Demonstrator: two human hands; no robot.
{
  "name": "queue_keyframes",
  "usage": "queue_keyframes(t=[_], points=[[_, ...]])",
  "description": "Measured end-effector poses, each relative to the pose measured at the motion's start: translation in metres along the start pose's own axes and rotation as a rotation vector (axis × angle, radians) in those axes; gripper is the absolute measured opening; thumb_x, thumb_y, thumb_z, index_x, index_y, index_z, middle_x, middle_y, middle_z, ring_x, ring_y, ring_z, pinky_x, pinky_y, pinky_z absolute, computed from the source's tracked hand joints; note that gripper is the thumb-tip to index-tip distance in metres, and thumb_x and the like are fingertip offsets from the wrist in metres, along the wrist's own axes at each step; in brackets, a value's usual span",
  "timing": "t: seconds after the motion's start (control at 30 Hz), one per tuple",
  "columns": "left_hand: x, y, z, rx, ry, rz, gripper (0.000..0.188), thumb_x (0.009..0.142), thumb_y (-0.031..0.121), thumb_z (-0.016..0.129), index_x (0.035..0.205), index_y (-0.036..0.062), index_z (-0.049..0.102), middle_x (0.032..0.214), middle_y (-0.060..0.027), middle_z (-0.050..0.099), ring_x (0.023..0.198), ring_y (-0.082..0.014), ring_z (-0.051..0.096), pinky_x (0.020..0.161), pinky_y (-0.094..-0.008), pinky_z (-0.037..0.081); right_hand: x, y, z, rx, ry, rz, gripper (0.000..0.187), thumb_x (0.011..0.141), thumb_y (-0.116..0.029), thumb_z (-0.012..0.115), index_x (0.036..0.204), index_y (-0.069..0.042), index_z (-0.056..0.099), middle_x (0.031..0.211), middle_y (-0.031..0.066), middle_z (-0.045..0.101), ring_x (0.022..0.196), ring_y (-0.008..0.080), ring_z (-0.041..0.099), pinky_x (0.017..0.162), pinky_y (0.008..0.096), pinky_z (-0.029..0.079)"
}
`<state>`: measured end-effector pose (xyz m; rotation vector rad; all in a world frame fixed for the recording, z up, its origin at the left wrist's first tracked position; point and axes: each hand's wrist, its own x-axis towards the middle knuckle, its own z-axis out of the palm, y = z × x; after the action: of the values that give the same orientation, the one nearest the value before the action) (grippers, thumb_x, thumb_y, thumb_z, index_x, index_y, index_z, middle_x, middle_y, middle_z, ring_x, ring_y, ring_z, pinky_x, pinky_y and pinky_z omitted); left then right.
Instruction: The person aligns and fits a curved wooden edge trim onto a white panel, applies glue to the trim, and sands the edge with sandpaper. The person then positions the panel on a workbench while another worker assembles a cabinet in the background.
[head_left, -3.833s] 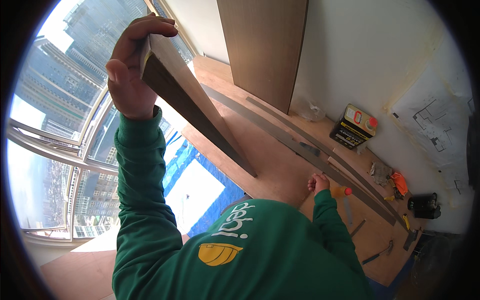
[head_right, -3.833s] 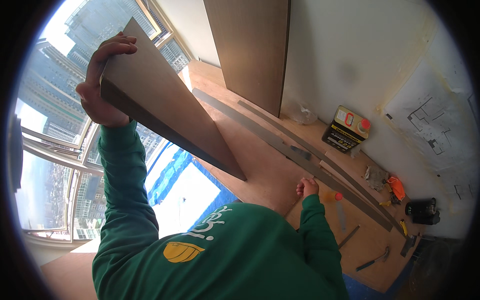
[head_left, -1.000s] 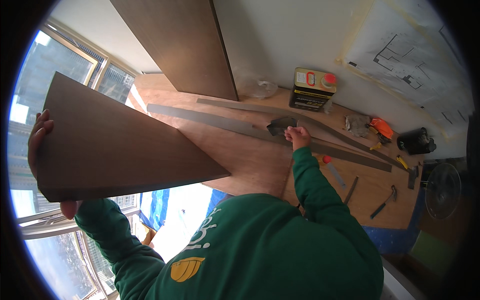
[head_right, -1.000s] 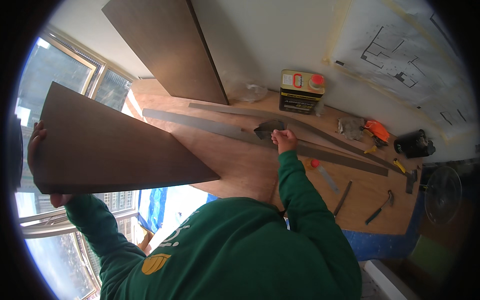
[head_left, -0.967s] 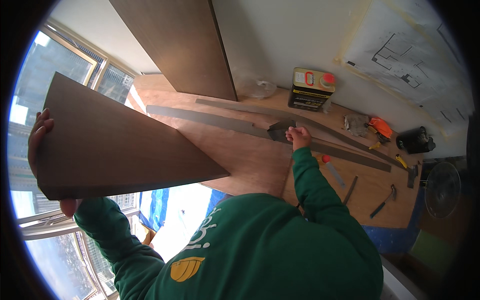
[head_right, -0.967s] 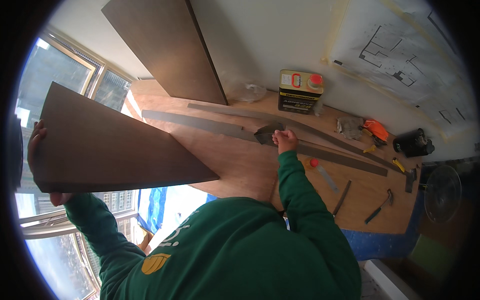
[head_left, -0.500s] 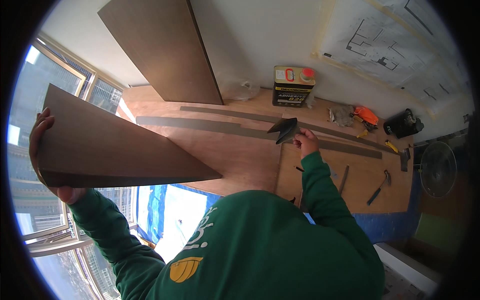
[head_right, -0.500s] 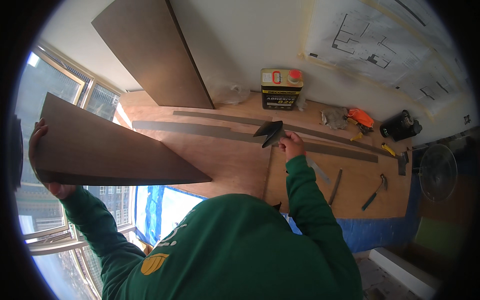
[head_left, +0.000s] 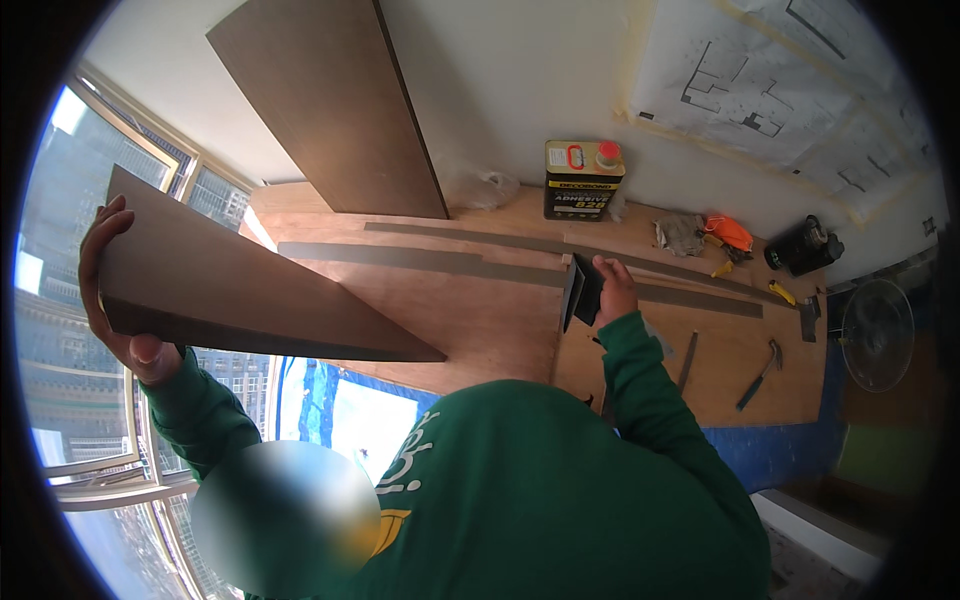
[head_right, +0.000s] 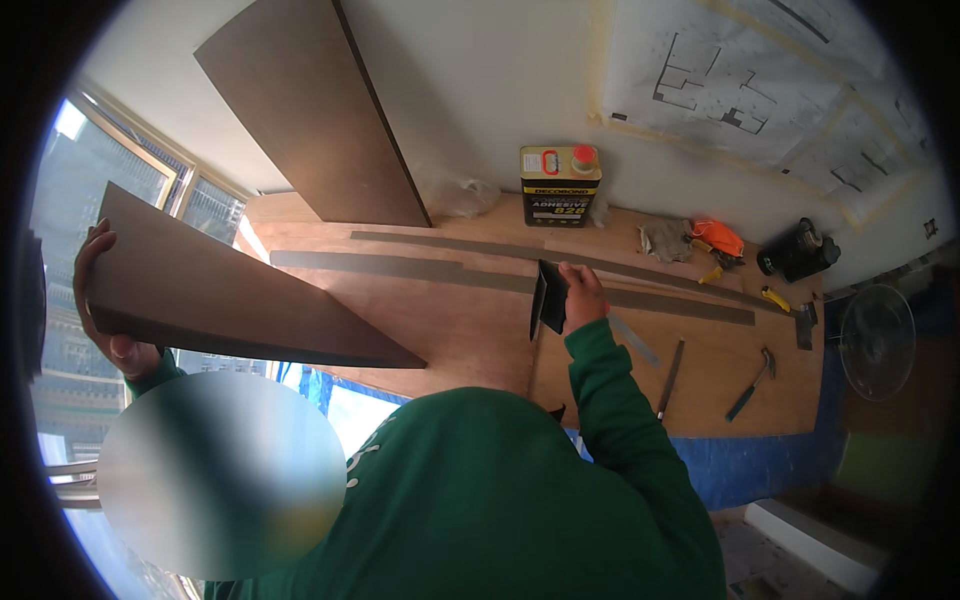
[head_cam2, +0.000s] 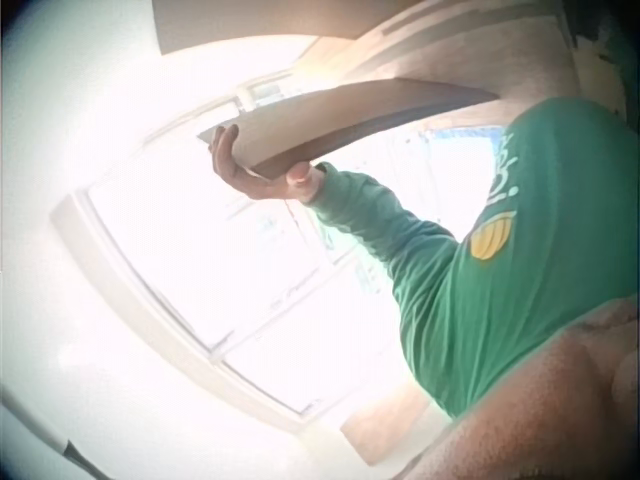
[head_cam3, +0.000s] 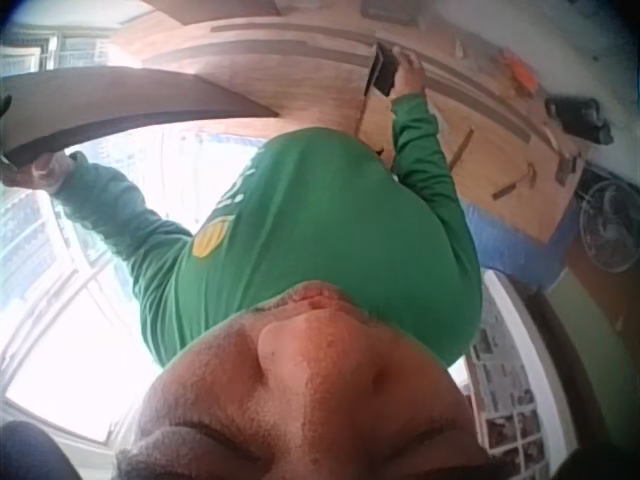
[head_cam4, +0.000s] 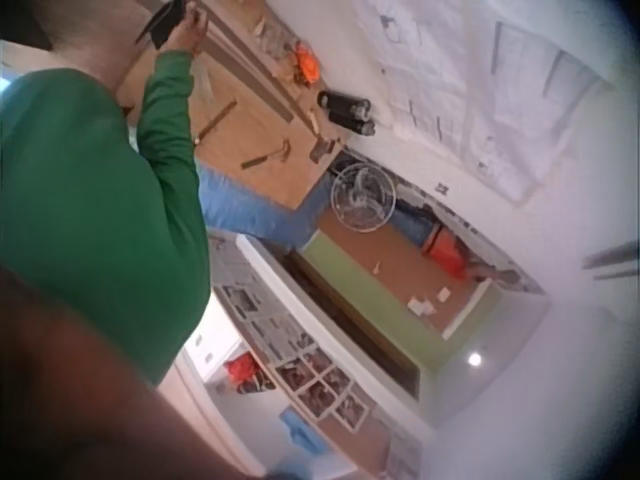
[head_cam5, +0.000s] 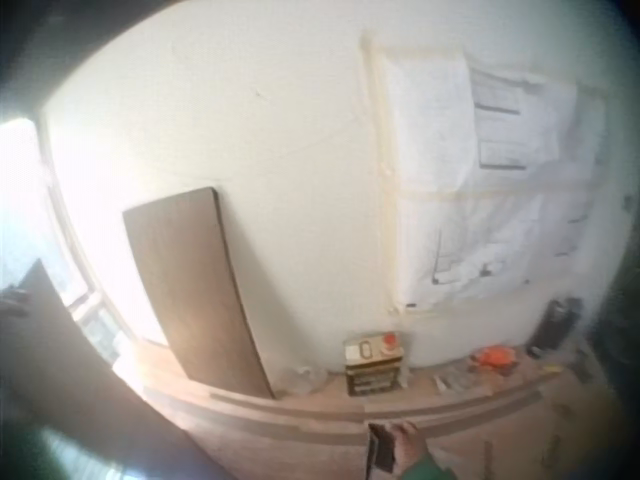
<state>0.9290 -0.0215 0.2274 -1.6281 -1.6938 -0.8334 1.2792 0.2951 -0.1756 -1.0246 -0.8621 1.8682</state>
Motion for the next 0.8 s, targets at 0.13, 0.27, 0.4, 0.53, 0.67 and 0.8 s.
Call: queue_keyframes(t=[0.13,0.27,0.4,0.53,0.67,0.8], points=[[0.000,0.002,0.001,0.011,0.019,-0.002,0.111,0.075,0.097,0.042,0.136,0.0047,0.057,0.136,-0.0180,0.061,0.132,-0.0383,0.055,0.117,-0.0556,0.036,-0.009,-0.018,0.015,0.135,-0.193,0.204,0.022,0.101,-0.025,0.066,0.094,-0.005,0.060,0.085,0.0011,0.064,0.075,0.0109,0.062,0.071,0.0255,0.053],[0.000,0.005,-0.001,0.017,0.019,-0.009,0.111,0.076,0.097,0.042,0.135,0.0042,0.058,0.136,-0.0176,0.061,0.132,-0.0379,0.055,0.117,-0.0549,0.037,-0.023,-0.021,0.017,-0.094,-0.339,0.231,0.024,0.104,-0.025,0.059,0.105,-0.002,0.054,0.102,0.0191,0.072,0.089,0.0248,0.072,0.076,0.0378,0.062],[-0.001,0.005,0.000,-0.024,0.028,-0.030,0.113,0.075,0.097,0.044,0.134,0.0024,0.058,0.137,-0.0191,0.060,0.131,-0.0376,0.056,0.113,-0.0537,0.044,-0.046,-0.008,0.011,-0.409,-0.424,0.251,0.024,0.106,-0.026,0.057,0.106,-0.002,0.055,0.099,0.0153,0.071,0.086,0.0213,0.071,0.075,0.0346,0.059],[-0.003,0.008,0.002,-0.111,0.029,-0.098,0.116,0.072,0.097,0.048,0.135,-0.0005,0.058,0.137,-0.0220,0.059,0.126,-0.0378,0.060,0.105,-0.0514,0.052,-0.077,-0.004,0.000,-0.507,-0.447,0.338,0.028,0.106,-0.031,0.056,0.098,-0.004,0.059,0.085,0.0001,0.059,0.077,0.0072,0.054,0.069,0.0236,0.046],[-0.003,0.009,0.005,-0.201,0.035,-0.113,0.117,0.070,0.095,0.055,0.135,-0.0019,0.057,0.138,-0.0233,0.058,0.123,-0.0380,0.062,0.102,-0.0509,0.054,-0.092,-0.004,0.002,-0.287,-0.460,0.499,0.025,0.107,-0.028,0.055,0.110,-0.004,0.058,0.099,0.0013,0.062,0.086,0.0096,0.059,0.077,0.0252,0.050],[-0.005,0.007,0.006,-0.241,0.044,-0.111,0.117,0.072,0.093,0.057,0.135,-0.0046,0.056,0.140,-0.0247,0.057,0.124,-0.0383,0.061,0.102,-0.0502,0.054,-0.104,-0.002,0.003,-0.063,-0.521,0.592,0.029,0.106,-0.029,0.056,0.120,-0.003,0.056,0.107,0.0043,0.064,0.095,0.0125,0.064,0.085,0.0278,0.053]])
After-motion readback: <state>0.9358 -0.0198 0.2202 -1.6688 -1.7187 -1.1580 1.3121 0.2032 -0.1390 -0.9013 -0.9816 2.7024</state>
